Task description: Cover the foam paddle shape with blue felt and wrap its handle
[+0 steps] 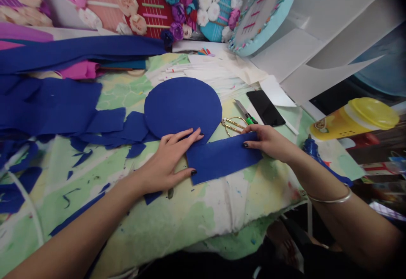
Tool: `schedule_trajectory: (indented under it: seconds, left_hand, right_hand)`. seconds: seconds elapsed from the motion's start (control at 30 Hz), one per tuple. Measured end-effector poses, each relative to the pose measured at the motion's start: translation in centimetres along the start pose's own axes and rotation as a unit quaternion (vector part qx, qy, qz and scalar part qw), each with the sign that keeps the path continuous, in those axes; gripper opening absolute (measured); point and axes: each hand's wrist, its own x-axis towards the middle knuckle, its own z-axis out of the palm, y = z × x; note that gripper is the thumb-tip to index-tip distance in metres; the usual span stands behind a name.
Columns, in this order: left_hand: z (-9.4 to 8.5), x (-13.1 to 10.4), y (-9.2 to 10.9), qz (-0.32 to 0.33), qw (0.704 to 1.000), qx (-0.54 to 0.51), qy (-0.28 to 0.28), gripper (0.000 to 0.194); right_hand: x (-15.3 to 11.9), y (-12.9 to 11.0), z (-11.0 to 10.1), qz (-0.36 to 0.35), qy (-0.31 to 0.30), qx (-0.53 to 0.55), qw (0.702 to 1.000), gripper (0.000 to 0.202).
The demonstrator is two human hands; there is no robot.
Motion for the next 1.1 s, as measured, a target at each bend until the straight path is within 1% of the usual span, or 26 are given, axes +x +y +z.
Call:
schedule_trajectory:
  seconds: [0.07, 0.13, 0.23, 0.3, 0.43, 0.6, 0.73, 0.87, 0.93, 1.1]
  left_hand:
    - [0.0, 0.0, 0.0, -0.001, 1.000, 0.002, 0.004, 0.085]
    - [0.0, 0.0, 0.0, -0.001, 1.000, 0.001, 0.002, 0.084]
    - [-0.2, 0.0, -0.2, 0.001, 1.000, -0.015, 0.007, 0.069]
    - [-0.2, 0.0, -0.3, -0.006, 0.999, -0.035, 0.035, 0.061]
    - [0.4, 0.4, -0.2, -0.041, 0.992, -0.049, 0.105, 0.059]
    - [1.0, 0.9, 0.0, -0.052, 0.986, -0.046, 0.150, 0.051]
    - [1.0, 0.8, -0.3, -0.042, 0.987, -0.063, 0.143, 0.048]
    - [0.8, 0.6, -0.4, -0.051, 0.986, -0.090, 0.133, 0.046]
    - [0.8, 0.6, -0.4, -0.052, 0.987, -0.074, 0.130, 0.043]
    - [0.9, 0.8, -0.1, -0.043, 0.993, -0.023, 0.108, 0.047]
  right_hand:
    - [0.0, 0.0, 0.0, 0.002, 0.003, -0.003, 1.000, 0.023]
    - [0.0, 0.0, 0.0, 0.004, 0.005, -0.007, 1.000, 0.024]
    - [0.0, -0.2, 0.0, 0.005, 0.006, -0.010, 1.000, 0.024]
    - [-0.1, -0.3, 0.0, 0.005, 0.006, -0.015, 1.000, 0.024]
    - [0.0, -0.2, 0.0, 0.004, 0.009, -0.024, 1.000, 0.025]
    - [0.1, 0.1, 0.0, 0.006, 0.004, -0.024, 1.000, 0.026]
    - [0.0, -0.1, 0.0, 0.009, -0.001, -0.021, 1.000, 0.027]
    - [0.0, -0.3, 0.0, -0.002, 0.004, -0.035, 0.999, 0.027]
    - [0.0, -0.3, 0.0, -0.005, 0.004, -0.037, 0.999, 0.027]
    - [0.1, -0.4, -0.1, 0.005, -0.002, -0.031, 0.999, 0.026]
